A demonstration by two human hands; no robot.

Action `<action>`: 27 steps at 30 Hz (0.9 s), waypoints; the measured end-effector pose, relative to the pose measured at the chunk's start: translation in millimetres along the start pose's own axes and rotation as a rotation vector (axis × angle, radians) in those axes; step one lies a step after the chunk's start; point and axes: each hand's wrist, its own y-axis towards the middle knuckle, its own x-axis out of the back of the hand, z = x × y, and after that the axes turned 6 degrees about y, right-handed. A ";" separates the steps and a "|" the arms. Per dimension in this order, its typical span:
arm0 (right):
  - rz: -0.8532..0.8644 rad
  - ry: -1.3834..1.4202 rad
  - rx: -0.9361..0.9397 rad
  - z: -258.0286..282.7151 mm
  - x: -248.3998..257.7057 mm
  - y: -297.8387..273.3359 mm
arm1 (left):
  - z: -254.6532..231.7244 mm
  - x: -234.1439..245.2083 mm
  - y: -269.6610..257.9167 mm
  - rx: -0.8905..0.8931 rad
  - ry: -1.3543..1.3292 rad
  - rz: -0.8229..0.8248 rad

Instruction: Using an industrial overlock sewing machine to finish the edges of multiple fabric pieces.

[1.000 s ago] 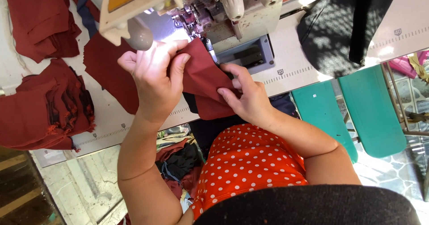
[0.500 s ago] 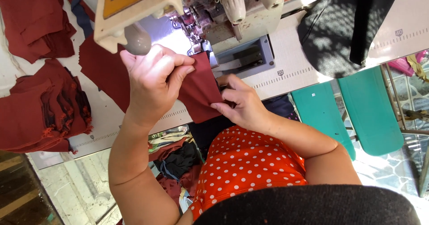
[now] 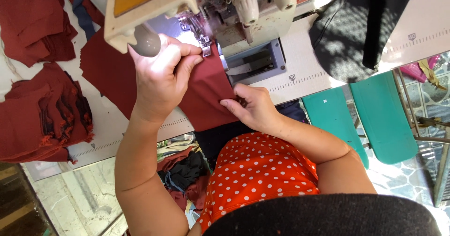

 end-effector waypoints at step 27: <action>0.310 0.695 -0.120 -2.8 -15.2 -0.7 | -39.4 -59.9 -134.2 0.832 -1.490 -0.484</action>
